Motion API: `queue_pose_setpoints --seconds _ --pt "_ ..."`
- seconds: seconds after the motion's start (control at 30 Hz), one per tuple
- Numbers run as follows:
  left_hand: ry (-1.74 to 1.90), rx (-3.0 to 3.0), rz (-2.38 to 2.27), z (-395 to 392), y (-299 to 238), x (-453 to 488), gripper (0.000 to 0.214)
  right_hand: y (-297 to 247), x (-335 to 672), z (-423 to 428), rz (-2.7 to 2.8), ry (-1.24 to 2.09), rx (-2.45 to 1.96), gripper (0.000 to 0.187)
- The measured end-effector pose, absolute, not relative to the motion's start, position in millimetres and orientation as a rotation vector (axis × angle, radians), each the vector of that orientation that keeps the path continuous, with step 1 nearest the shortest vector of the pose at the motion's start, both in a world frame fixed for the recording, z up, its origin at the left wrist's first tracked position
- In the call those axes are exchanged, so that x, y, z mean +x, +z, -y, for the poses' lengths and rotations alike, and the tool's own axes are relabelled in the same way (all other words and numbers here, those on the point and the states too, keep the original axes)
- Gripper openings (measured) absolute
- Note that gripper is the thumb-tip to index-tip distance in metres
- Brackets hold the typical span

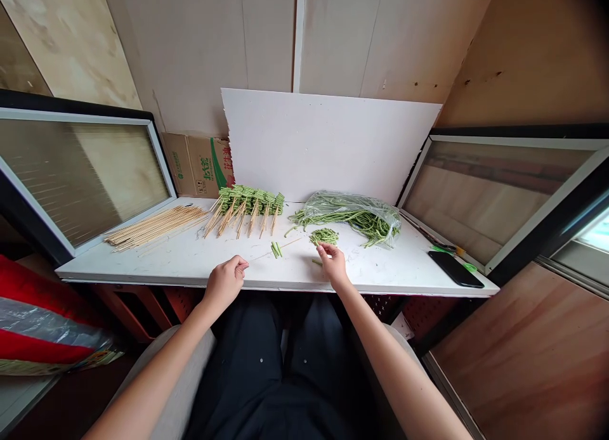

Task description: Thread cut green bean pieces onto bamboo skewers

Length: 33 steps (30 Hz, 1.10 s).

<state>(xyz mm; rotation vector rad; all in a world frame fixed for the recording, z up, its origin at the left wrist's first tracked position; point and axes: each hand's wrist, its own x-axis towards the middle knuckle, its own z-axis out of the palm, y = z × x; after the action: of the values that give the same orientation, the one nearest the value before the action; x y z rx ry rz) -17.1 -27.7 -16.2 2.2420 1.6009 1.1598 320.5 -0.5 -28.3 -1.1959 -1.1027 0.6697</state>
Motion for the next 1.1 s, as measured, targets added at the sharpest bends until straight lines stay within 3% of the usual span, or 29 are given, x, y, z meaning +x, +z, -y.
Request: queue_pose_setpoints --seconds 0.13,0.33,1.1 --pt "1.171 2.245 -1.598 28.2 -13.9 -18.4 0.024 -13.3 314.2 9.5 1.005 1.027 -1.069 0.055" --pt "1.199 2.271 -1.575 33.0 -7.5 -15.8 0.023 17.7 304.4 28.9 0.943 1.360 -0.823 0.041" --pt "1.222 2.350 -1.569 41.6 -1.7 -9.3 0.024 29.0 296.1 38.7 1.033 1.293 -0.836 0.047"
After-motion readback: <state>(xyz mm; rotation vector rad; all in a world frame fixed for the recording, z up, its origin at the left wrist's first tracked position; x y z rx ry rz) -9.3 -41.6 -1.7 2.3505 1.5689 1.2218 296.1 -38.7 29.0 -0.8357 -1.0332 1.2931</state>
